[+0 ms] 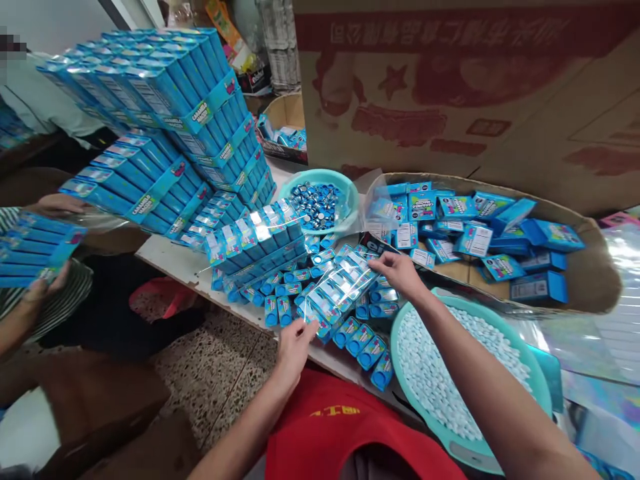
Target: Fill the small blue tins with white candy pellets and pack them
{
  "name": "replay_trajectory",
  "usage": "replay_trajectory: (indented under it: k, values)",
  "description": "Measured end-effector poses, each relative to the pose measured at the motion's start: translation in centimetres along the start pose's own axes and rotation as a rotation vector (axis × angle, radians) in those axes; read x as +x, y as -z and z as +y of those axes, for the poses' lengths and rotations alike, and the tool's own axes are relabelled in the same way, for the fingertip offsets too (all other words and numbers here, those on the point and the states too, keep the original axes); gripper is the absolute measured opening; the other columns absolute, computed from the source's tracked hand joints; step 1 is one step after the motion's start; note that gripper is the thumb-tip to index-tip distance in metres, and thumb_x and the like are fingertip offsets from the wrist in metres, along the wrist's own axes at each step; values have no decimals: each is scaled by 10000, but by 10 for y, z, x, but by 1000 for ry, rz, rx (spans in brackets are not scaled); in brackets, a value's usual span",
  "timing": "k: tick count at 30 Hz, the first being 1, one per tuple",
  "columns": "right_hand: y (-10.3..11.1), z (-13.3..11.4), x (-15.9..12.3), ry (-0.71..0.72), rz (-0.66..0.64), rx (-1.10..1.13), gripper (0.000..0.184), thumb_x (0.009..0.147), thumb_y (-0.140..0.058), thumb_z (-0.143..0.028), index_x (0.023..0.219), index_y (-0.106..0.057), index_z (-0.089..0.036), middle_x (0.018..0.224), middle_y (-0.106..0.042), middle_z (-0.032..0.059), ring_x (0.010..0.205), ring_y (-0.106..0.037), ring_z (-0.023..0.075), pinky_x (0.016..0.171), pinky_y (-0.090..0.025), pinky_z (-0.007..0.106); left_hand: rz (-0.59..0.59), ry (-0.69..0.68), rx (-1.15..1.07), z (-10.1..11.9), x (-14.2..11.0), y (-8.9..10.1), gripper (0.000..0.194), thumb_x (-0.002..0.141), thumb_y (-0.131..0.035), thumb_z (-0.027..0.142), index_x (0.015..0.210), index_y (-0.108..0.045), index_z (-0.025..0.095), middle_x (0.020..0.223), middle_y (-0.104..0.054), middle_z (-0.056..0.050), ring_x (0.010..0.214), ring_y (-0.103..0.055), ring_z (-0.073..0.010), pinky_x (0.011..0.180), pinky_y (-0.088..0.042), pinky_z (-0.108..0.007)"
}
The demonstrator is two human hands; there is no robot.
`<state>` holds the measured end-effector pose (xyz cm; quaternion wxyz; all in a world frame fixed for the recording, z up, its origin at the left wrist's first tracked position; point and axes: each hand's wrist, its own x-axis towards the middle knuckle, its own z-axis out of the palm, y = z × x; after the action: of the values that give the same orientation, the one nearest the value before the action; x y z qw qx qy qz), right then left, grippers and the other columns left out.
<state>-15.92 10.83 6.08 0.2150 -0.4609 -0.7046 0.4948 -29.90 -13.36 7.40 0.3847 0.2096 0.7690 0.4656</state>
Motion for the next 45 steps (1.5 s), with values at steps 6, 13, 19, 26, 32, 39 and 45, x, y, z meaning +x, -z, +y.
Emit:
replay_trajectory:
  k: [6, 13, 19, 26, 32, 39, 45]
  values:
    - [15, -13, -28, 49, 59, 49, 489, 635, -619, -653, 533, -490, -193, 492, -444, -40, 501, -378, 105, 507, -313, 253, 106, 2, -175, 20, 10, 19, 414, 636, -649, 530, 517, -537, 150, 679, -503, -10, 665, -477, -126, 579, -426, -225]
    - [16, -10, -44, -1, 229, 32, 457, 667, -605, -611, 519, -517, -187, 479, -437, -36, 500, -373, 109, 510, -303, 258, 18, 48, -196, 47, 47, 25, 430, 475, -739, 518, 497, -528, 145, 586, -509, 17, 585, -485, -102, 548, -466, -232]
    - [9, -7, -57, -21, 271, 42, 431, 680, -610, -568, 507, -495, -191, 464, -399, -54, 481, -349, 99, 495, -290, 251, -35, 52, -189, 48, 54, 27, 445, 459, -740, 536, 488, -520, 150, 561, -500, 18, 569, -503, -103, 553, -487, -243]
    - [6, -1, -69, -38, 272, 63, 410, 674, -626, -559, 521, -557, -185, 497, -519, -22, 510, -452, 128, 531, -362, 261, -69, 15, -152, 39, 54, 33, 457, 509, -724, 560, 478, -518, 152, 584, -513, 15, 603, -523, -116, 570, -507, -245]
    - [8, -6, -72, -54, 278, 68, 402, 661, -639, -552, 520, -561, -183, 518, -555, -7, 528, -481, 140, 547, -369, 271, -97, 42, -166, 41, 54, 36, 408, 521, -739, 520, 511, -562, 153, 592, -558, 1, 634, -561, -136, 569, -501, -241]
    - [10, -3, -81, -110, 311, 90, 374, 639, -670, -531, 530, -587, -182, 533, -577, -4, 555, -511, 151, 570, -391, 278, -136, -6, -162, 36, 50, 35, 392, 579, -723, 509, 530, -569, 153, 627, -601, -22, 675, -577, -155, 606, -482, -255]
    - [7, 10, -80, -158, 303, 221, 372, 606, -696, -532, 538, -584, -184, 568, -606, 11, 593, -534, 161, 604, -411, 287, 37, 16, -68, 1, 72, 44, 452, 679, -633, 527, 969, -650, 181, 992, -650, -84, 833, -601, -185, 706, -467, -293]
